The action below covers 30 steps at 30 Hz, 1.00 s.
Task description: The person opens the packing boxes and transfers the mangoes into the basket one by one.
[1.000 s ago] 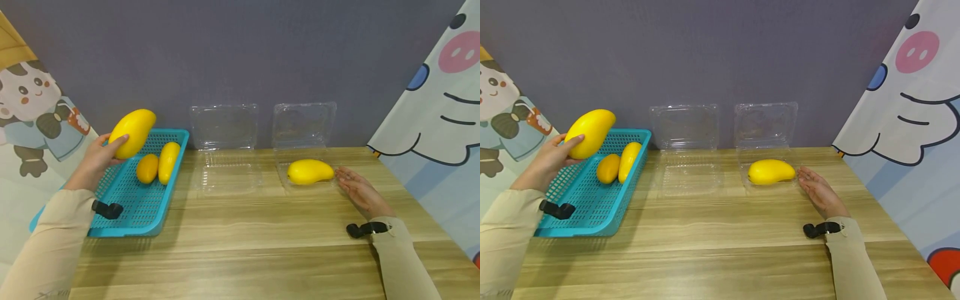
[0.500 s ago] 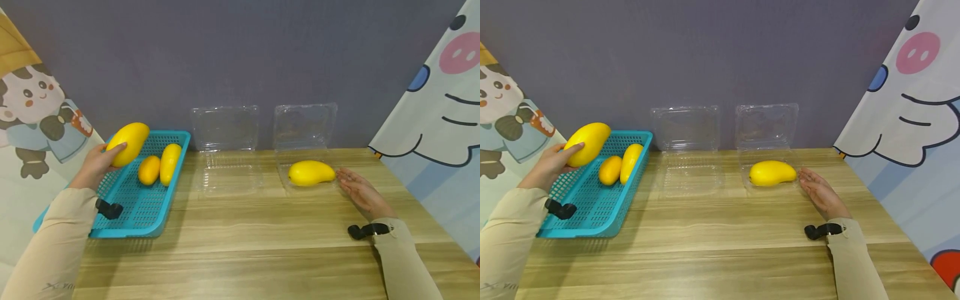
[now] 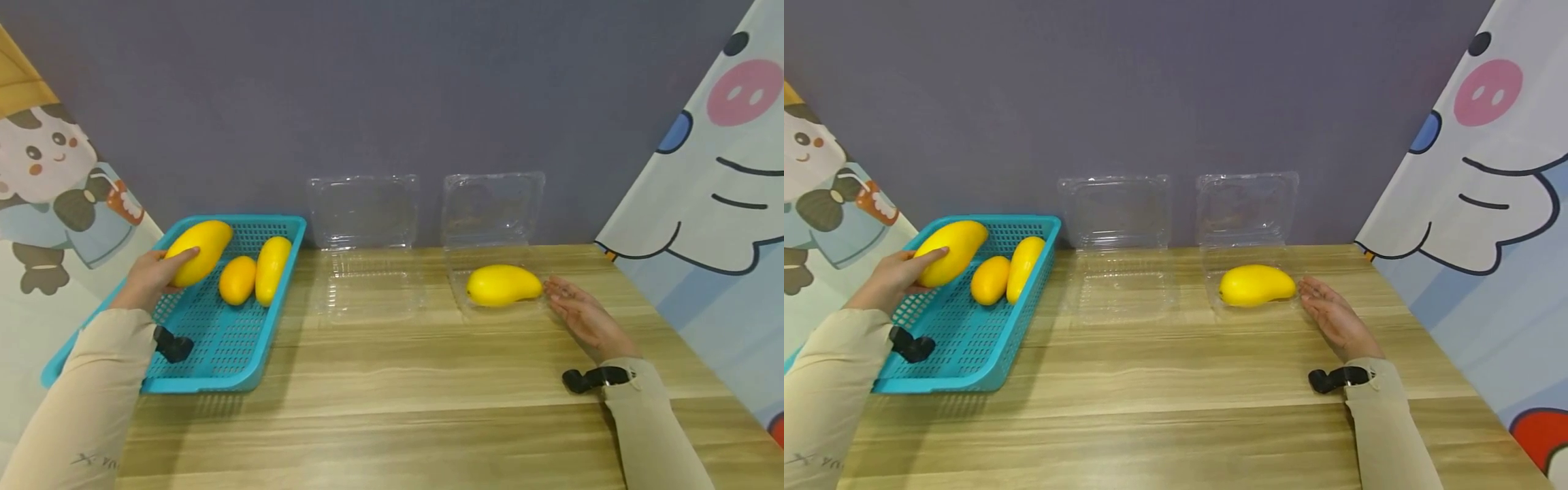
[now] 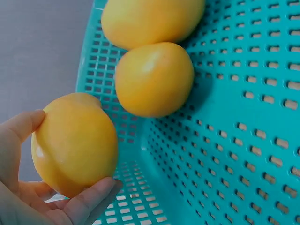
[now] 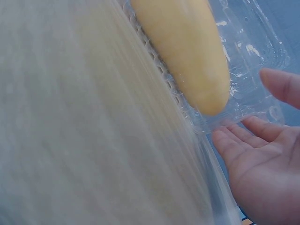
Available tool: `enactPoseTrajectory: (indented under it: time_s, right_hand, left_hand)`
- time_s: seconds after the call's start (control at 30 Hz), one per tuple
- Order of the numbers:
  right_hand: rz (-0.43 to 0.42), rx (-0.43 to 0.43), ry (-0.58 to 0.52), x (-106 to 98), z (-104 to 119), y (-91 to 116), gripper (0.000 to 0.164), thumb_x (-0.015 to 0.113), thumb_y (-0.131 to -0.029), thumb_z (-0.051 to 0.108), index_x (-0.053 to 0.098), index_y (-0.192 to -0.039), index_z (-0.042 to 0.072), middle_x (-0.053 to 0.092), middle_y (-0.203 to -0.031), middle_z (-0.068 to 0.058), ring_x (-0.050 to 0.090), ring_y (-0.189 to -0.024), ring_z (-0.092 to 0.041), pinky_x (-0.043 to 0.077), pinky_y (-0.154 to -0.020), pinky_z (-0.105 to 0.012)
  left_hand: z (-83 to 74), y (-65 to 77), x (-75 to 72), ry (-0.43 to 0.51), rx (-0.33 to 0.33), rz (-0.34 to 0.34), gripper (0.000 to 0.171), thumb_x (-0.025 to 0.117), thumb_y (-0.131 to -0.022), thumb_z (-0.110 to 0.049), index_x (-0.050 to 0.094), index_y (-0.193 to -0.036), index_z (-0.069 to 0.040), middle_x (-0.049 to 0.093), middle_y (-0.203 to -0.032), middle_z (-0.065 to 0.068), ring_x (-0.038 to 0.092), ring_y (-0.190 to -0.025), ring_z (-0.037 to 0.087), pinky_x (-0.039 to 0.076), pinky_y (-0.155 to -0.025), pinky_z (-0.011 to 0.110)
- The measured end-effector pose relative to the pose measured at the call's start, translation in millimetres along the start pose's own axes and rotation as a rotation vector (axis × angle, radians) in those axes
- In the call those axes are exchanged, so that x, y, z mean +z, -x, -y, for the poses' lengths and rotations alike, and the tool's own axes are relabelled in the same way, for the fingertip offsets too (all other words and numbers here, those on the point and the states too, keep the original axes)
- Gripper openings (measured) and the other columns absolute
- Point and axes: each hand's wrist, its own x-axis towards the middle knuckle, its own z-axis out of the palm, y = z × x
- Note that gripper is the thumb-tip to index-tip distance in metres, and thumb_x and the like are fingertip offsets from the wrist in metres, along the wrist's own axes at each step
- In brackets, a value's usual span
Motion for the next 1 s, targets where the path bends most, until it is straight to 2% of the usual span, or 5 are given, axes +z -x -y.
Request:
enactPoseTrajectory:
  time_s: [0.27,0.47,0.67,0.73,1.0]
  right_hand:
    - [0.009,-0.003,-0.008,-0.3,-2.0,-0.8,0.065,0.035,-0.101,0.004,-0.013,-0.143,-0.008,-0.01,-0.154,-0.019,0.046,-0.112,0.01,0.038,-0.095,-0.01]
    - [0.006,0.011,-0.02,1.6,2.2,0.7,0.066,0.035,-0.101,0.005,-0.014,-0.144,-0.006,-0.016,-0.152,-0.021,0.045,-0.113,0.01,0.036,-0.098,-0.011]
    - [0.006,0.02,-0.033,3.5,4.8,1.2,0.068,0.037,-0.101,0.005,-0.015,-0.144,-0.006,-0.019,-0.151,-0.022,0.044,-0.114,0.01,0.036,-0.097,-0.01]
    - [0.013,0.02,-0.033,3.3,4.9,0.9,0.068,0.036,-0.101,0.005,-0.016,-0.144,-0.006,-0.021,-0.15,-0.023,0.044,-0.116,0.01,0.036,-0.096,-0.01]
    - [0.021,0.015,-0.05,2.6,4.1,0.0,0.069,0.037,-0.101,0.005,-0.016,-0.143,-0.006,-0.021,-0.149,-0.023,0.046,-0.113,0.01,0.037,-0.095,-0.009]
  left_hand:
    - [9.0,-1.8,0.6,-0.002,-0.015,0.02,0.092,0.044,-0.09,-0.058,0.021,-0.14,0.016,0.038,-0.124,0.031,0.049,-0.09,0.029,0.055,-0.069,0.031]
    - [10.7,-3.2,2.4,-0.032,-0.036,0.044,0.092,0.043,-0.091,-0.058,0.022,-0.139,0.017,0.036,-0.127,0.033,0.047,-0.098,0.035,0.054,-0.077,0.038]
    - [10.8,-5.4,1.0,-0.043,-0.101,0.139,0.102,0.041,-0.09,-0.061,0.004,-0.141,0.019,0.017,-0.143,0.039,0.041,-0.113,0.043,0.045,-0.095,0.05]
    - [11.6,-5.9,0.3,-0.066,-0.111,0.171,0.103,0.039,-0.09,-0.062,0.001,-0.14,0.02,0.013,-0.143,0.04,0.04,-0.115,0.045,0.045,-0.095,0.05]
    - [16.7,-10.0,-1.3,-0.137,-0.149,0.239,0.103,0.038,-0.09,-0.061,0.005,-0.136,0.026,0.015,-0.139,0.042,0.042,-0.111,0.044,0.05,-0.09,0.046]
